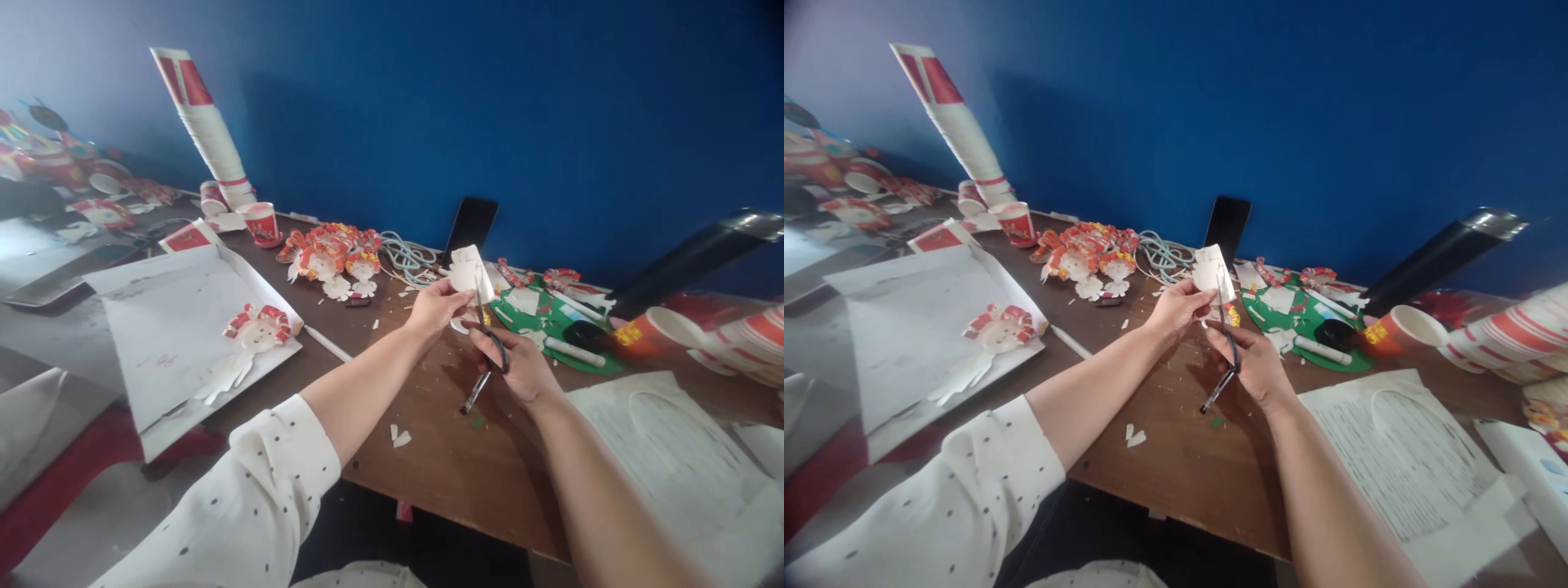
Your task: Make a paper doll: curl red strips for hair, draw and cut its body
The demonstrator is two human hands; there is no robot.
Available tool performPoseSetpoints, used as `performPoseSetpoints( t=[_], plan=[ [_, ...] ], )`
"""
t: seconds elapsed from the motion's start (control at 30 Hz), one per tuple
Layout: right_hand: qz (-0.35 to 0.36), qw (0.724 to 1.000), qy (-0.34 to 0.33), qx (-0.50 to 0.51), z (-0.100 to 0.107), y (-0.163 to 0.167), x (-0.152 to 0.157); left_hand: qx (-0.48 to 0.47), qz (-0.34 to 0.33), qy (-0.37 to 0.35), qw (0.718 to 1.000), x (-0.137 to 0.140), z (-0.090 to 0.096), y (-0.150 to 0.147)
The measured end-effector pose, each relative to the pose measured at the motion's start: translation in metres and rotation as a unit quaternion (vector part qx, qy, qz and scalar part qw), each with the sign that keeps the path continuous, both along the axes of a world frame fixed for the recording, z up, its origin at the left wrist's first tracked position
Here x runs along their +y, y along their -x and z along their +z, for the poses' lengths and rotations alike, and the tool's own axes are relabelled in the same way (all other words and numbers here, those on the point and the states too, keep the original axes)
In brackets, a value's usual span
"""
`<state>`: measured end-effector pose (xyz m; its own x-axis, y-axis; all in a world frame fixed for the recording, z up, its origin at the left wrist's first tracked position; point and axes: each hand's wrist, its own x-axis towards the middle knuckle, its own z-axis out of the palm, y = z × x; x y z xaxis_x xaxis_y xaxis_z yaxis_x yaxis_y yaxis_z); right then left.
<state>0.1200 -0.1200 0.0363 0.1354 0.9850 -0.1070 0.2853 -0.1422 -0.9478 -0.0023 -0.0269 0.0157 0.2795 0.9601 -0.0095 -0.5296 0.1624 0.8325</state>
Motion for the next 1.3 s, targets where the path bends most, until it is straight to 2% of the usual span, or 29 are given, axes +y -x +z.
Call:
performPoseSetpoints(
  t=[0.23,0.43,0.67,1.3],
  plan=[
    [-0.008,1.0,0.003,0.006,-0.001,0.0,0.0,0.022,0.006,-0.024,0.999,0.005,-0.007,-0.001],
    [-0.004,1.0,-0.011,0.016,-0.007,-0.003,0.002,0.022,0.017,-0.002,1.0,0.002,0.0,-0.002],
    [0.001,0.999,-0.021,-0.042,-0.002,0.0,0.0,0.008,0.03,0.028,0.999,-0.006,0.014,0.0],
    [-0.004,0.997,-0.048,-0.068,0.002,0.003,-0.001,-0.011,0.027,0.029,0.999,-0.005,0.012,-0.001]
  ],
)
